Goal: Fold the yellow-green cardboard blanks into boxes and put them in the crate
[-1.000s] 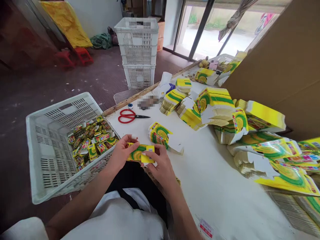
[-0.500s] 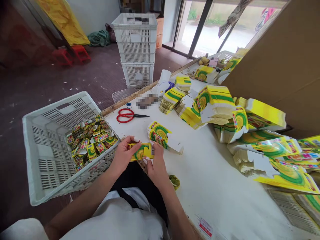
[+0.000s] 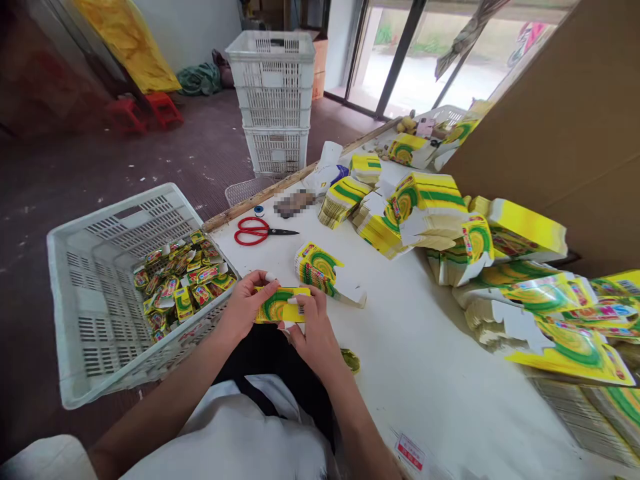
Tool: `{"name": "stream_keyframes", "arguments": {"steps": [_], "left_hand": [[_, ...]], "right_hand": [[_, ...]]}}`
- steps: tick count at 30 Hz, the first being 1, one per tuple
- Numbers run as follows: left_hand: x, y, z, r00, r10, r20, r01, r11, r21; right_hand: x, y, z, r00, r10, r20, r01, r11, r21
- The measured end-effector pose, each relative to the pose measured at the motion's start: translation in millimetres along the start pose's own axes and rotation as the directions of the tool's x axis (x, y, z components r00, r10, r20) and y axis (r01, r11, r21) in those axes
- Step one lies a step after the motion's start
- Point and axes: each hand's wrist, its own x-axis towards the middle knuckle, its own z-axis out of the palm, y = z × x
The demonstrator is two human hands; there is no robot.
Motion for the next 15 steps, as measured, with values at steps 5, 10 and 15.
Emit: {"name": "stream_keyframes", "arguments": {"steps": [5, 10, 15], "left_hand": [[-3, 1, 4.6, 1.0, 0.006, 0.02, -0.007, 1.0, 0.024], [0, 1, -2.2, 1.0, -0.019, 0.006, 0.019, 0.998, 0.057], [17, 27, -65.9, 0.956, 0.211, -0.205, -0.125, 0.922, 0.367]], "right_hand": [[-1, -3, 11, 0.996, 0.055, -0.075, -0.055, 0.998, 0.001], [5, -3, 10, 0.99, 0.132, -0.048, -0.13, 0.991, 0.039], [24, 28, -13, 0.964, 0.209, -0.164, -0.21, 0.978, 0.013]]}}
